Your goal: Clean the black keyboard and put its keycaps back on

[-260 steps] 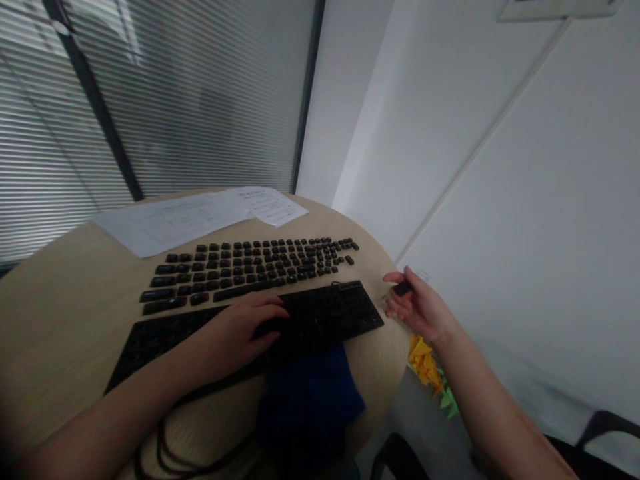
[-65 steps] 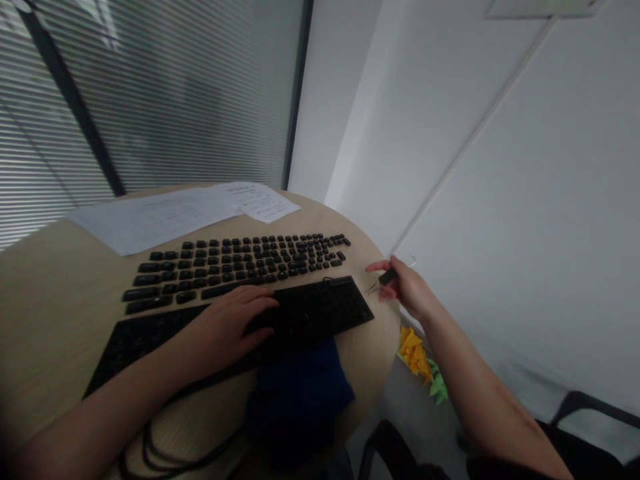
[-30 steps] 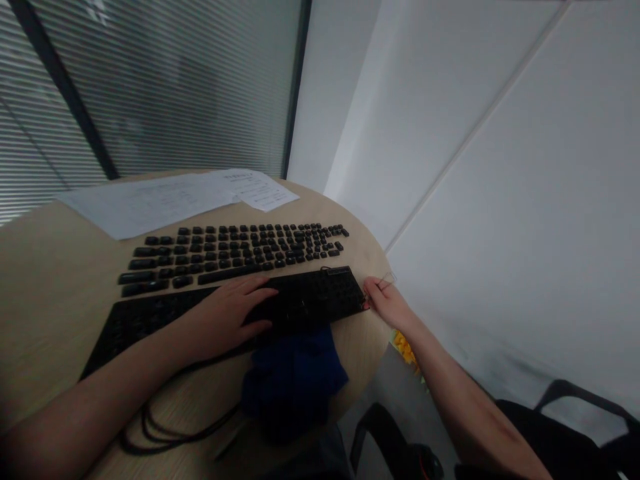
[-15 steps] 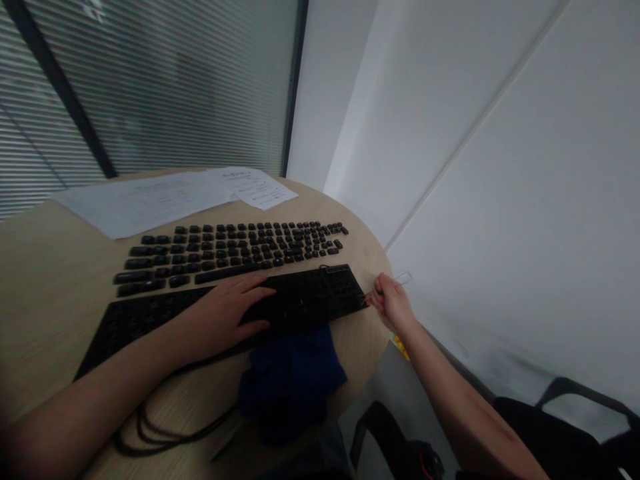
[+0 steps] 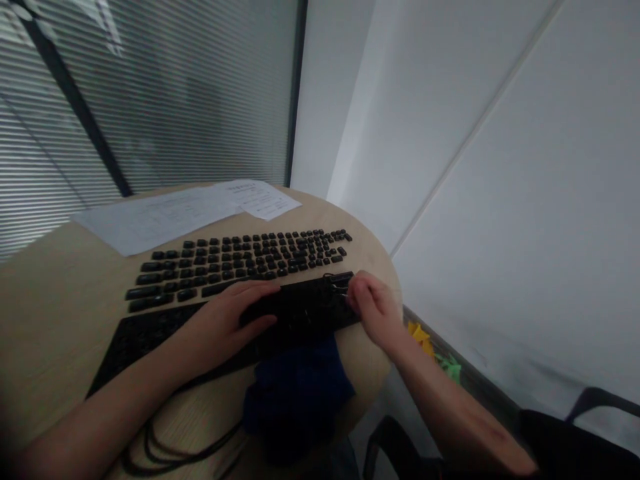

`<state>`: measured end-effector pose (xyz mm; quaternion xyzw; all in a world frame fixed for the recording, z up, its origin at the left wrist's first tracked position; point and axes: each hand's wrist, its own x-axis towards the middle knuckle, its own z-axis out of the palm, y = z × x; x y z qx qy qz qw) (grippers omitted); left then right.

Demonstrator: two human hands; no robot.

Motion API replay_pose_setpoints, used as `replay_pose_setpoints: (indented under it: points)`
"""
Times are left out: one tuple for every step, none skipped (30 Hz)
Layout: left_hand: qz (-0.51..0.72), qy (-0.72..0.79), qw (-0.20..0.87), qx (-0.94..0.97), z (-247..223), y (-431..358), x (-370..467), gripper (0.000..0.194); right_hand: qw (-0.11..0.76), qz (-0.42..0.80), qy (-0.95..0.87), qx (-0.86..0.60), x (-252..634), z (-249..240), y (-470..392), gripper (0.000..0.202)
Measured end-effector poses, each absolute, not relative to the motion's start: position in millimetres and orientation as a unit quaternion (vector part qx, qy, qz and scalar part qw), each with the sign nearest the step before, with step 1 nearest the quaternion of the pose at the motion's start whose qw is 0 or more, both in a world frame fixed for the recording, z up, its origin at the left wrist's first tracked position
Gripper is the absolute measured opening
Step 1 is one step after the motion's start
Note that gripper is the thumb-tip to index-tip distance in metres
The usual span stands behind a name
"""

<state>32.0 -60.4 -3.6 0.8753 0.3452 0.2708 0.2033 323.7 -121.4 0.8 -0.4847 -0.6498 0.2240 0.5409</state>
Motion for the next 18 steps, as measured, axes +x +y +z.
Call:
replay_pose_setpoints:
  points:
    - [0.290, 0.343, 0.231, 0.863, 0.4, -62.8, 32.3, 0.046, 0.509, 0.192, -0.701, -0.461, 309.1, 3.9, -123.8, 0.041]
    - [0.303, 0.341, 0.259, 0.851, 3.5, -64.7, 32.6, 0.046, 0.480, 0.164, -0.747, -0.429, 294.4, 6.6, -125.6, 0.039]
    - [0.313, 0.340, 0.285, 0.839, 5.7, -66.1, 32.8, 0.046, 0.461, 0.138, -0.784, -0.393, 280.3, 8.8, -126.5, 0.038]
    - [0.318, 0.339, 0.306, 0.831, 7.0, -66.7, 32.9, 0.044, 0.449, 0.117, -0.810, -0.358, 267.3, 10.5, -126.5, 0.036]
    - [0.320, 0.336, 0.321, 0.825, 7.4, -66.6, 32.9, 0.040, 0.444, 0.100, -0.827, -0.329, 256.0, 11.5, -125.5, 0.036]
    - [0.322, 0.335, 0.329, 0.822, 7.2, -65.9, 32.8, 0.036, 0.443, 0.082, -0.838, -0.309, 246.8, 11.8, -123.9, 0.035]
    - [0.323, 0.334, 0.334, 0.820, 6.7, -64.6, 32.5, 0.032, 0.440, 0.066, -0.844, -0.299, 239.8, 11.3, -121.7, 0.033]
    - [0.325, 0.338, 0.336, 0.817, 6.1, -62.9, 32.1, 0.030, 0.436, 0.052, -0.848, -0.296, 235.1, 10.0, -119.4, 0.031]
    - [0.327, 0.345, 0.337, 0.813, 5.6, -61.1, 31.6, 0.028, 0.429, 0.038, -0.852, -0.298, 232.6, 8.1, -117.1, 0.029]
    - [0.327, 0.355, 0.338, 0.808, 5.3, -59.3, 30.9, 0.028, 0.423, 0.027, -0.854, -0.302, 232.0, 5.9, -115.1, 0.026]
    - [0.328, 0.367, 0.338, 0.802, 5.3, -57.5, 30.2, 0.028, 0.418, 0.014, -0.855, -0.307, 232.9, 3.6, -113.7, 0.025]
    - [0.328, 0.378, 0.337, 0.797, 5.4, -56.0, 29.4, 0.029, 0.416, 0.001, -0.853, -0.314, 234.9, 1.7, -112.9, 0.024]
    - [0.327, 0.388, 0.336, 0.793, 5.7, -54.7, 28.6, 0.029, 0.417, -0.012, -0.848, -0.327, 237.7, 0.4, -112.7, 0.023]
    - [0.328, 0.397, 0.336, 0.789, 5.9, -53.6, 27.9, 0.029, 0.421, -0.030, -0.838, -0.345, 240.6, -0.1, -113.0, 0.024]
    - [0.328, 0.403, 0.338, 0.784, 6.1, -52.9, 27.3, 0.029, 0.424, -0.050, -0.825, -0.370, 243.5, 0.2, -113.6, 0.025]
    - [0.328, 0.406, 0.345, 0.780, 6.1, -52.5, 26.9, 0.030, 0.424, -0.071, -0.811, -0.397, 246.0, 1.2, -114.2, 0.025]
    - [0.326, 0.406, 0.355, 0.776, 5.9, -52.5, 26.7, 0.031, 0.422, -0.090, -0.798, -0.422, 247.9, 2.6, -114.7, 0.026]
    - [0.323, 0.401, 0.369, 0.774, 5.7, -52.9, 26.7, 0.032, 0.417, -0.105, -0.789, -0.439, 249.1, 4.2, -115.0, 0.026]
